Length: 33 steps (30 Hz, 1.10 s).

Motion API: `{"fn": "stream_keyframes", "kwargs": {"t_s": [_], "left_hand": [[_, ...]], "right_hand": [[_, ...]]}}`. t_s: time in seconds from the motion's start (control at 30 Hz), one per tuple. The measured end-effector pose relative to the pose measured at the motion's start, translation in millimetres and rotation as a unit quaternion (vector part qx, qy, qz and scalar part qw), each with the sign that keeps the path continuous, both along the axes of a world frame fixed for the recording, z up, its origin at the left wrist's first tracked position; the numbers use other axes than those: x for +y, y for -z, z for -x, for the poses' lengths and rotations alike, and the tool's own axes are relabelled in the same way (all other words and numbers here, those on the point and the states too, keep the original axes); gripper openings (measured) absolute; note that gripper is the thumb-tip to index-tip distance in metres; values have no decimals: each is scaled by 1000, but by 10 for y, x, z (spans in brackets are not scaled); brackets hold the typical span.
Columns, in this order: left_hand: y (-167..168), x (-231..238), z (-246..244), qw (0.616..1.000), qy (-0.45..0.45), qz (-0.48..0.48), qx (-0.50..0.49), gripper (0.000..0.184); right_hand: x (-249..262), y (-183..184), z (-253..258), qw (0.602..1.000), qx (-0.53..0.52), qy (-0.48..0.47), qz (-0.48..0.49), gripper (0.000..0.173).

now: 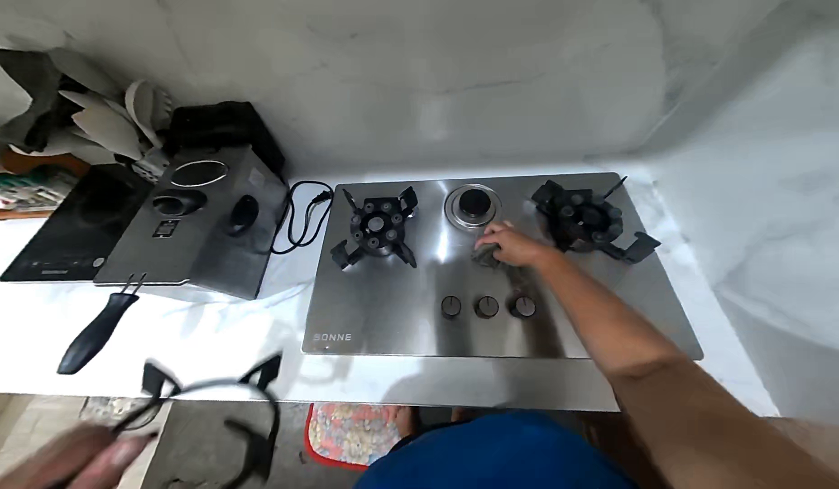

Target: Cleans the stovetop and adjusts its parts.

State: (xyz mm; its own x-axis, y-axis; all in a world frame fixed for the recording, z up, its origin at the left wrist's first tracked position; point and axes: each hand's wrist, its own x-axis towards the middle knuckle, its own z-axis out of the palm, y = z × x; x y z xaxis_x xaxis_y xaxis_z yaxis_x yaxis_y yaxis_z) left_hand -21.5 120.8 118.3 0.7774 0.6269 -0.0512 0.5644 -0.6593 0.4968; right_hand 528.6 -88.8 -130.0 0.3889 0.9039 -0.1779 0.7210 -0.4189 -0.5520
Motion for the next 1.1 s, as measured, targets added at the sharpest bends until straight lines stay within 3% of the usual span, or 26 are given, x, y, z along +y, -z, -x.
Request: {"fn": "stream_keyframes", "kwargs": {"t_s": [0.1, 0.17, 0.27, 0.37, 0.47, 0.67, 0.77, 0.93, 1.1], "left_hand": [[342, 305, -849, 973, 83, -118, -180, 43], [421, 62, -1777, 956, 66, -124, -256, 44], [712, -221, -2964, 954, 68, -74, -283, 40], [1238, -384, -3886, 961, 42, 3, -273, 36], [1758, -515, -4453, 957, 35, 29, -287, 35], [2395, -550, -4791, 956, 65, 52, -280, 39], [2629, -437, -4956, 953, 53, 65, -290, 37], [2854, -320, -4829, 957, 101, 65, -264, 40], [2808, -227, -4752, 980, 145, -2, -137, 43]], "right_hand": [[-287, 41, 140, 999, 29, 9, 44, 36], [-590, -80, 177, 996, 64, 26, 48, 34], [-930, -370, 240, 980, 90, 129, -121, 32], [-1273, -604, 408, 921, 50, 207, -326, 30], [-1762, -681, 645, 860, 45, 218, -460, 22], [-2780, -602, 1301, 805, 89, 294, -507, 19], [-3016, -566, 1636, 780, 114, 338, -514, 20], [-2867, -597, 1838, 777, 118, 367, -498, 20], [-2249, -587, 1790, 784, 131, 365, -485, 29]]}}
